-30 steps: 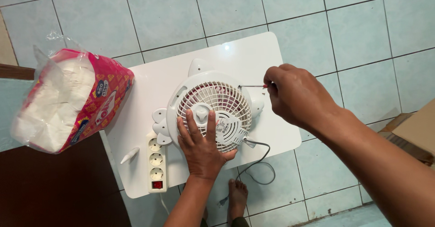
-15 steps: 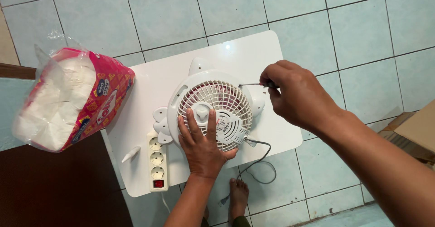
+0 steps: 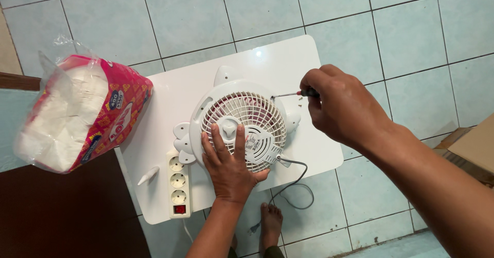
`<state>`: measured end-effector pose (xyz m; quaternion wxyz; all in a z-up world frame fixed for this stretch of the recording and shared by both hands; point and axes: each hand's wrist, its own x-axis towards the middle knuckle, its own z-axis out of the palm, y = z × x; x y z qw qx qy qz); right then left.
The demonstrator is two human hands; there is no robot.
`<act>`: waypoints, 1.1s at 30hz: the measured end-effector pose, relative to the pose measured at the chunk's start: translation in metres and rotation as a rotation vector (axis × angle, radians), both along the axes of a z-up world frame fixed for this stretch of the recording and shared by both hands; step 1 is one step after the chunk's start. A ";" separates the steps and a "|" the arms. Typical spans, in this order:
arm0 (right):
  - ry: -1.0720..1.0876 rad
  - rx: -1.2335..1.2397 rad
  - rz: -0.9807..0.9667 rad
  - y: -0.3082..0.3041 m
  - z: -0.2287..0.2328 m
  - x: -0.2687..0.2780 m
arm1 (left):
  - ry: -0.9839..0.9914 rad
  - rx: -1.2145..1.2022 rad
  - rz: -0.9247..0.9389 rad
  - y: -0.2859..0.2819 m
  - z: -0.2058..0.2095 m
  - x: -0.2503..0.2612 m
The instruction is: The person uses a screwdriver to tighten screws on the base of a white electric fan. They systematically work around the fan's mounting points, securing the unit to a white table surface.
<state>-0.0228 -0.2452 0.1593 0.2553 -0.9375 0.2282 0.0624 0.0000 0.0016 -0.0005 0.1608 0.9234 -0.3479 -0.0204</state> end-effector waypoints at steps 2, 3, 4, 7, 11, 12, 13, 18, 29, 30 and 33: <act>-0.024 -0.002 0.009 0.000 0.001 -0.002 | -0.002 -0.003 0.000 0.000 0.000 0.000; -0.036 -0.003 0.013 0.000 0.002 -0.002 | -0.004 -0.003 0.001 0.000 0.000 -0.001; -0.040 -0.009 0.020 0.000 0.002 -0.003 | -0.005 -0.002 0.001 0.000 0.000 -0.001; -0.055 -0.027 0.037 -0.001 0.005 -0.006 | -0.002 -0.012 -0.001 0.000 0.000 0.000; -0.074 -0.037 0.030 -0.004 0.010 -0.010 | -0.004 -0.001 0.004 0.000 0.001 -0.001; -0.077 -0.035 0.024 -0.005 0.011 -0.011 | -0.001 0.000 0.005 0.000 0.001 -0.001; -0.092 -0.030 0.007 -0.007 0.012 -0.014 | 0.001 0.001 0.005 0.000 0.001 -0.001; -0.137 -0.010 -0.122 -0.019 0.015 -0.039 | -0.023 -0.005 -0.002 0.002 0.001 0.000; 0.029 0.093 -0.595 -0.026 -0.044 -0.105 | 0.057 0.065 -0.042 0.000 0.014 -0.003; 0.040 0.107 -0.619 -0.026 -0.049 -0.111 | 0.050 0.031 -0.053 -0.002 0.018 -0.004; -0.045 0.140 -0.593 -0.026 -0.059 -0.120 | 0.035 -0.032 -0.091 -0.015 0.032 -0.005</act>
